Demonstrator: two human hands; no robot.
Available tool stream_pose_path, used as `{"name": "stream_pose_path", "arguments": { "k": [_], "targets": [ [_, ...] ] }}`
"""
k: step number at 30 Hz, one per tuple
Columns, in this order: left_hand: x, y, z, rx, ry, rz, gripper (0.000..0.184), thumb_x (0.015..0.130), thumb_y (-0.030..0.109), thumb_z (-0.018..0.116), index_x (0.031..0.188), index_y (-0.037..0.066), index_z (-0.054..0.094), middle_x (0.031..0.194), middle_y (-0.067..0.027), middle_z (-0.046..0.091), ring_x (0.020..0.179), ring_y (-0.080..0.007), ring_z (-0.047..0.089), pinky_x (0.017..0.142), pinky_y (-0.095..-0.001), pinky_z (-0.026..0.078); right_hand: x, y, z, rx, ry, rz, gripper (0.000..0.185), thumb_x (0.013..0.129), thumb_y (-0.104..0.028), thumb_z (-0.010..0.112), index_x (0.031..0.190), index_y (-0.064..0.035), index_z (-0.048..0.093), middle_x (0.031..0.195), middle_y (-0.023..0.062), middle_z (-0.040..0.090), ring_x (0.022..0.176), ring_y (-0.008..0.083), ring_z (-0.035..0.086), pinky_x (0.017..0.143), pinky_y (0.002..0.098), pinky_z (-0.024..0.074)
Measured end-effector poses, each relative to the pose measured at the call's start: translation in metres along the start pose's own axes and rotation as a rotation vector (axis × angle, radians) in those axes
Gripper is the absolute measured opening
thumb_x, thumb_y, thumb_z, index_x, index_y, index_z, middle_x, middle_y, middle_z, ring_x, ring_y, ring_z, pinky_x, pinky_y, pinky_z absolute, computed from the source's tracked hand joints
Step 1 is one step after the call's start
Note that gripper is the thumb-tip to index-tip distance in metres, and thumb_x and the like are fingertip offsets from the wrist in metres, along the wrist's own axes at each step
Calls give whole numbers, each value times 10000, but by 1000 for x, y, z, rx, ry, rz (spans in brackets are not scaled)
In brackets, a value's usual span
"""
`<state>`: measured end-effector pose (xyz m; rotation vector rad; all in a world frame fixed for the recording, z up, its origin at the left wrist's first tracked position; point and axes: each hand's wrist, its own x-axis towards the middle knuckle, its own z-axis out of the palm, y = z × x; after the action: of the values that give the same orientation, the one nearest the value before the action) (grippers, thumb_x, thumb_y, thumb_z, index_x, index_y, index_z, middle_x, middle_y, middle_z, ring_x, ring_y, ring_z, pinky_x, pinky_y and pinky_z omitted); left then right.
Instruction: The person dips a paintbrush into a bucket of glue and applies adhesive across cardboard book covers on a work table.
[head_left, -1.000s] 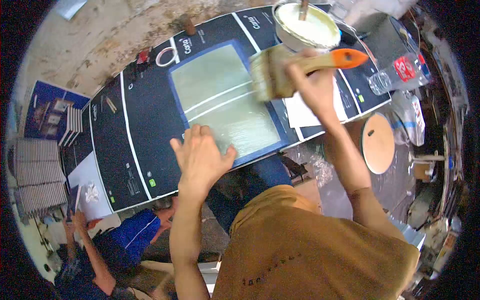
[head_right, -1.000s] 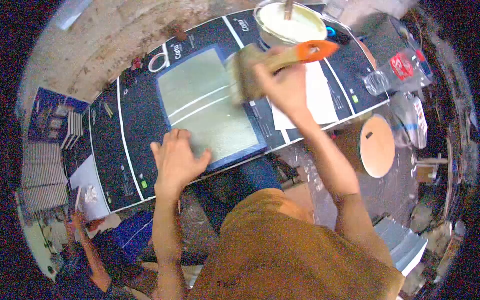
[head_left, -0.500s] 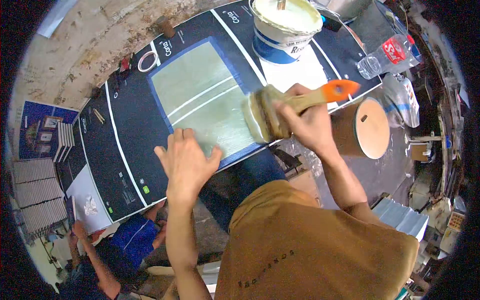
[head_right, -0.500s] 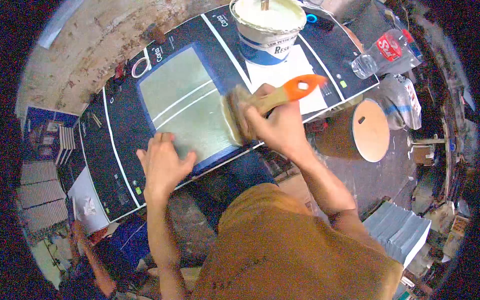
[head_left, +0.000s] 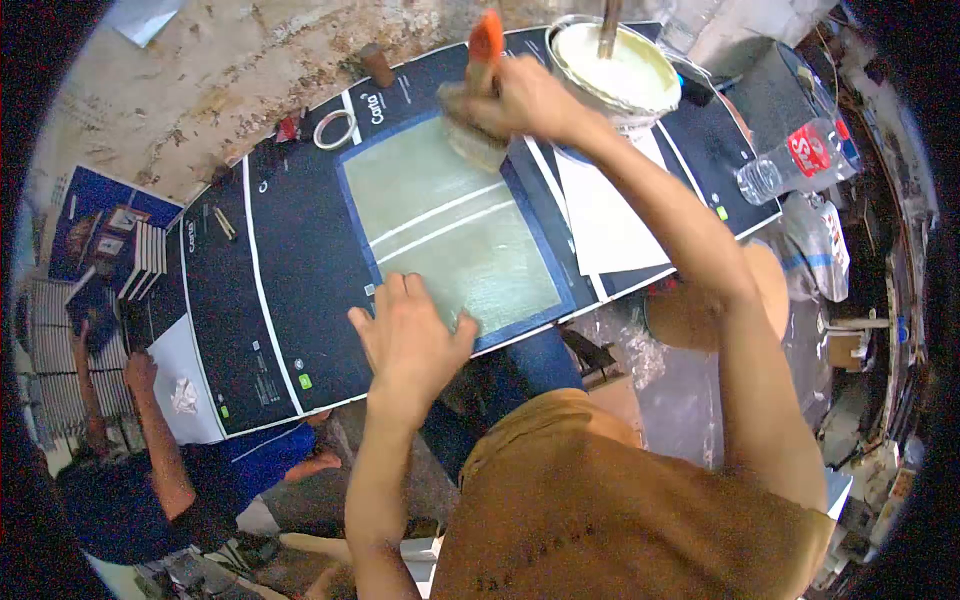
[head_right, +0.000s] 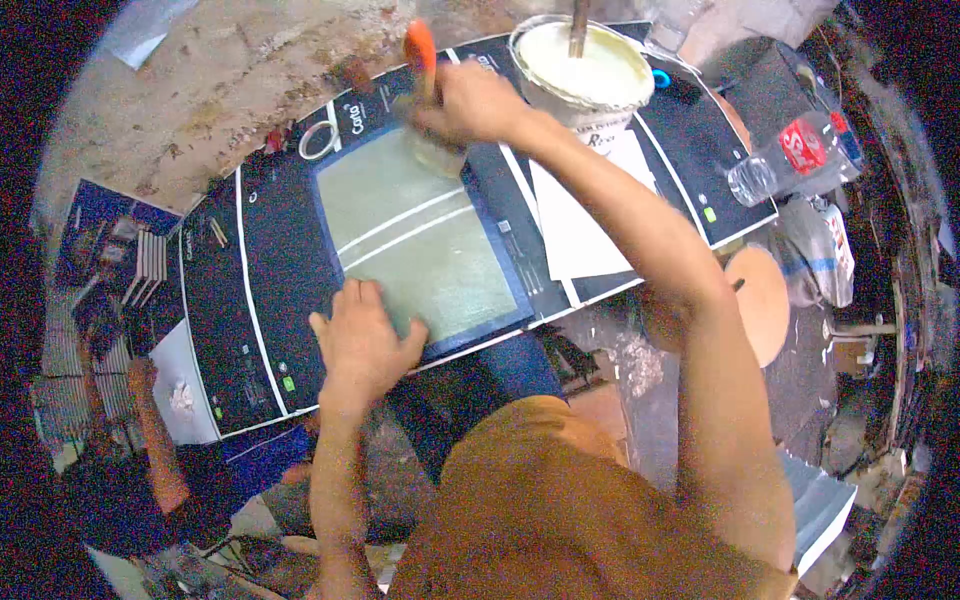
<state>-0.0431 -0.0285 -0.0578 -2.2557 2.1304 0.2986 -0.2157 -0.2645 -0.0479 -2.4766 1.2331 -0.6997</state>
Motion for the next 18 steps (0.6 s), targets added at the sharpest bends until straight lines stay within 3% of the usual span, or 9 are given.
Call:
{"name": "stream_pose_path", "arguments": {
  "k": [2,3,6,9,10,14,17,18],
  "targets": [
    [-1,1,-1,-12,-15,-15,603,746,439,641,1119,-18,522,1129,-176,531,1094,-333,520,901,-553,356,61,46,4,-116,103,-29,349,801,-380,684,807,-31,686,716,188,655,667,337,657,629,413,510],
    [-1,2,-2,-17,-23,-25,607,746,441,642,1121,-20,520,1136,-178,530,1099,-333,518,904,-553,355,79,46,-3,-427,121,22,369,758,-436,681,790,-69,714,688,164,669,688,325,682,658,445,546],
    [-1,2,-7,-61,-30,-44,625,746,441,646,1138,-26,510,1161,-181,520,1118,-329,510,910,-546,349,95,25,-32,-143,-20,-44,374,805,-392,681,822,-19,686,702,162,659,676,295,669,654,390,528],
    [0,0,-1,-92,17,-25,610,743,438,647,1115,-26,510,1150,-180,509,1098,-329,506,893,-544,350,82,-6,-10,195,-201,-551,402,799,-397,697,925,-16,673,789,191,661,750,293,670,691,386,520],
    [0,0,0,-95,24,-19,607,742,437,649,1110,-26,510,1142,-179,508,1090,-330,507,890,-545,350,86,-5,1,198,-317,-581,388,797,-347,709,1004,-24,648,873,170,666,843,279,658,733,375,506],
    [-2,1,0,-94,24,-7,606,736,429,657,1106,-26,507,1112,-173,508,1060,-333,509,875,-552,348,141,-11,21,-216,-194,-348,284,795,-239,706,1003,-53,654,875,159,670,843,301,645,749,380,493],
    [-2,2,2,-83,41,-11,606,734,423,666,1108,-26,506,1111,-168,509,1065,-334,508,874,-548,350,146,-34,45,178,-344,-533,286,777,-221,709,1003,-55,655,878,193,663,827,342,639,737,402,493],
    [-1,2,0,-71,26,-16,607,735,424,666,1106,-28,506,1111,-169,510,1066,-332,509,873,-547,352,137,-43,52,120,-380,-569,268,778,-213,696,991,-56,652,879,191,664,834,353,636,743,408,494]
  ]
}}
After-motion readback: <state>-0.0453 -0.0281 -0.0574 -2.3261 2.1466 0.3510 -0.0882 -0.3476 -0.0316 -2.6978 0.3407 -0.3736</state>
